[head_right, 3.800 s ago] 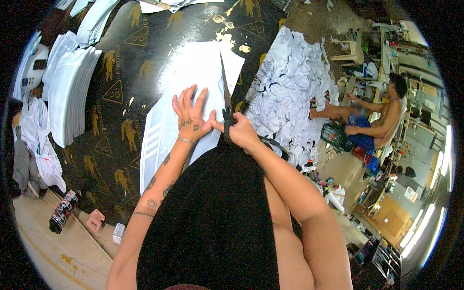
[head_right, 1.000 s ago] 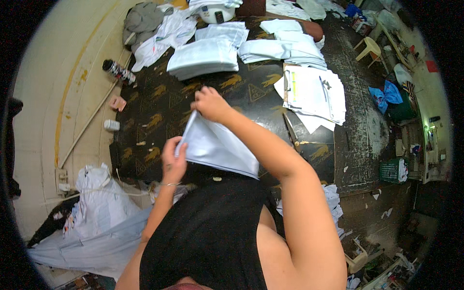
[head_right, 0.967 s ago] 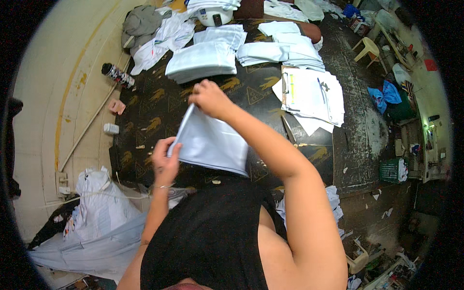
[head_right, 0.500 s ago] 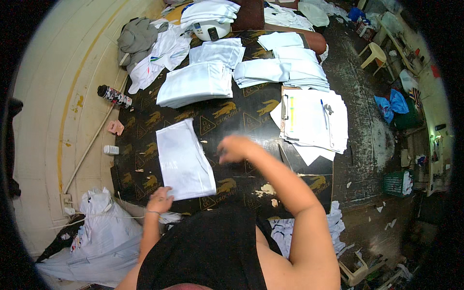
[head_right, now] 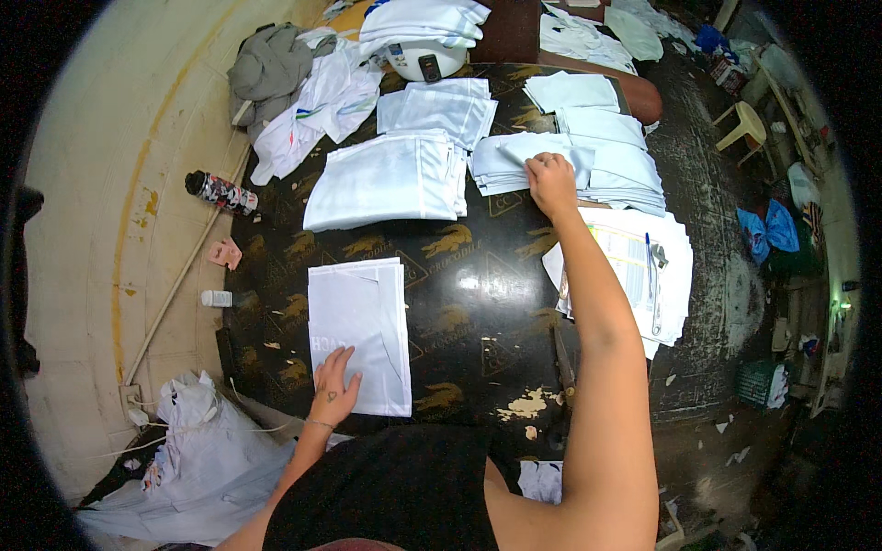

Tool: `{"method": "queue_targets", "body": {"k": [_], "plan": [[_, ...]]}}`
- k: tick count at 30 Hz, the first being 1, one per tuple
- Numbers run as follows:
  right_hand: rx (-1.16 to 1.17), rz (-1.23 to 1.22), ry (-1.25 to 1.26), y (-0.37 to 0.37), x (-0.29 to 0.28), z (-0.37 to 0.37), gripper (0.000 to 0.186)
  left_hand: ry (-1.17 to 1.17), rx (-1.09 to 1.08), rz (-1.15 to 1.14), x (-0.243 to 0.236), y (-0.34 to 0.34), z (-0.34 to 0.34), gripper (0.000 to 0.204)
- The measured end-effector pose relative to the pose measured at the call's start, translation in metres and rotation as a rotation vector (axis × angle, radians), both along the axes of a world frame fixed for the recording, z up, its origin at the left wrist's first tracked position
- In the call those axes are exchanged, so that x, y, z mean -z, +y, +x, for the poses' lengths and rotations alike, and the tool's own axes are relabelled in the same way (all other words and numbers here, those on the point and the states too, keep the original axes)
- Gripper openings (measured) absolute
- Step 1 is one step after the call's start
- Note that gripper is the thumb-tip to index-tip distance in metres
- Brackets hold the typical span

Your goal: The person uses shears to cut white fabric pieces on a table, aligning and trimming them into smaller rectangles. The person repeatedly picks up fabric, positions it, cuts along edges, and stacks the finished pieces.

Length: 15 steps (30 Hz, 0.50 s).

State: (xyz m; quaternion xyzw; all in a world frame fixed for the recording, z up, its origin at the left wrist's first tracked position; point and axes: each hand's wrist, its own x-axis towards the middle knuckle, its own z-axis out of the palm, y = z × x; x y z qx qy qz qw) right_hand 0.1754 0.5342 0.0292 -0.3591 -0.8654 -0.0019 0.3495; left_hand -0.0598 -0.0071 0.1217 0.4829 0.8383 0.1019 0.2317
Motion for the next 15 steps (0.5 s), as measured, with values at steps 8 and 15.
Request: {"method": "queue_targets", "body": {"k": [8, 15], "plan": [[-0.604, -0.523, -0.284, -0.234, -0.088, -0.023, 0.017, -0.320, 0.090, 0.644, -0.059, 0.086, 0.041, 0.055], [-0.783, -0.754, -0.360, -0.342, -0.158, -0.037, 0.048, -0.356, 0.339, 0.231, -0.096, 0.030, -0.052, 0.024]]}}
